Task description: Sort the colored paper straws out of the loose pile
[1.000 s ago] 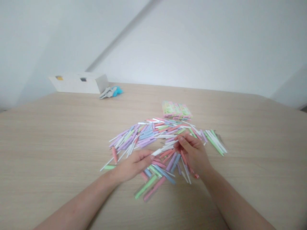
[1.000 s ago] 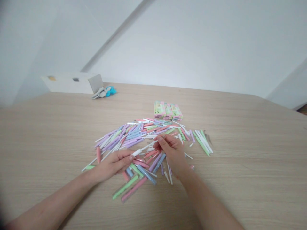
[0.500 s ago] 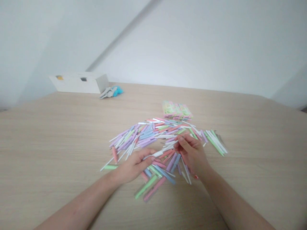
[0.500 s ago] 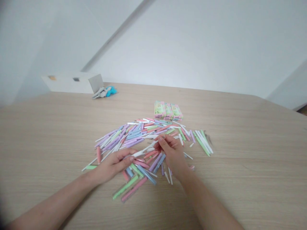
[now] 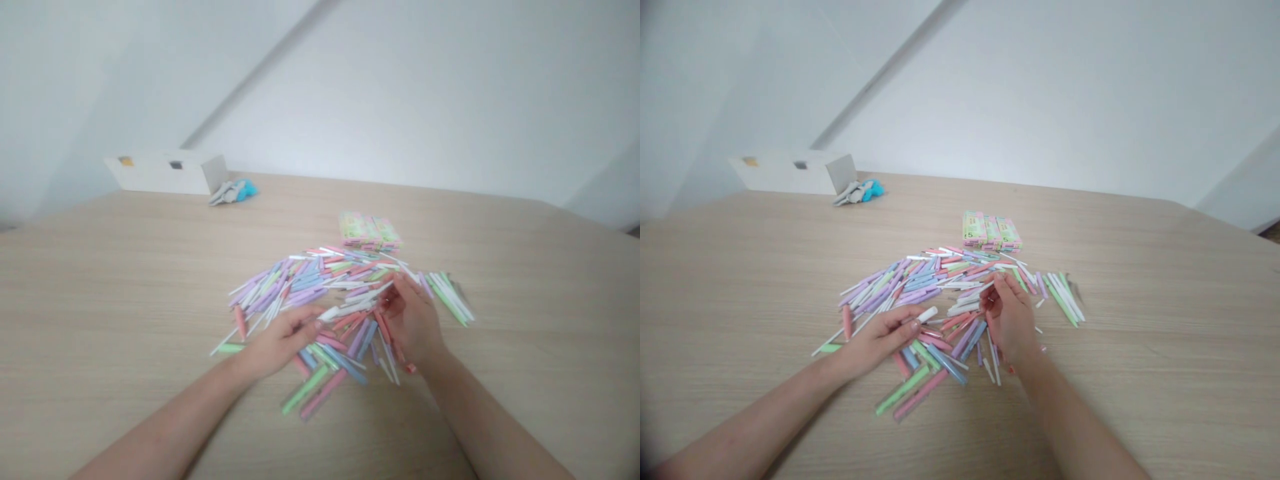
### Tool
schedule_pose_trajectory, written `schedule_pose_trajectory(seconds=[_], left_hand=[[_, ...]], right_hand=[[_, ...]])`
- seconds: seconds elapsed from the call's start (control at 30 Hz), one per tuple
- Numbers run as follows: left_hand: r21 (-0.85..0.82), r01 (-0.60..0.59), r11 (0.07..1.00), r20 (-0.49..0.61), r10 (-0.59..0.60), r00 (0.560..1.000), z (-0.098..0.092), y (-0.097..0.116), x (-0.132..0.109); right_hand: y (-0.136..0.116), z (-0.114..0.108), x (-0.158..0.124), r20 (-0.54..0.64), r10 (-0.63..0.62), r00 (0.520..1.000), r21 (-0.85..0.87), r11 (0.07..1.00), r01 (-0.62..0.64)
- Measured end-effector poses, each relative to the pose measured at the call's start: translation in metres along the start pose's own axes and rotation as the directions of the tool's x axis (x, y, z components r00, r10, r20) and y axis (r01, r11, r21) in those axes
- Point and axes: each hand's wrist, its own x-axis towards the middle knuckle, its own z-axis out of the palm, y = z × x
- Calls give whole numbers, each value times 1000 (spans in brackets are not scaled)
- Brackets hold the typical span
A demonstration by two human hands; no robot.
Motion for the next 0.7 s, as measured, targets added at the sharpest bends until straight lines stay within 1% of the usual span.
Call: schedule_pose_trajectory(seconds=[0.07, 0.13, 0.2, 0.27, 0.37, 0.47, 0.53, 0.6, 0.7], left_hand=[[-1, 12, 1000, -8, -12, 1000, -1, -1, 0], [-20, 34, 999, -18, -34, 999, -1, -3, 1], [-55, 78, 995, 1, -78, 997, 0, -3, 1], [-89, 118, 989, 42, -115, 992, 1, -3, 1], [-124, 113, 986, 84, -103, 991, 2, 0, 1], [-136, 96, 986, 100, -83, 992, 3, 2, 2], [-135, 109, 985, 116, -93, 989, 4, 2, 2], [-133, 120, 984, 136, -102, 985, 4, 2, 2], [-154, 133, 979, 144, -111, 983, 4, -1, 1]], right_hand=[[-1, 1, -1, 27, -1, 1000, 1, 1000, 1], [1, 3, -4, 94, 39, 995, -36, 999, -36], [5, 5, -8, 177, 106, 978, -119, 989, -86], [9, 7, -14, 252, 166, 953, -245, 964, -103], [11, 11, -21, 332, 202, 921, -422, 905, -47], [11, 13, -26, 400, 205, 893, -522, 852, 38], [12, 14, -28, 432, 206, 878, -554, 829, 78], [13, 15, -29, 445, 203, 872, -563, 821, 97], [13, 13, -26, 418, 194, 887, -553, 829, 79]])
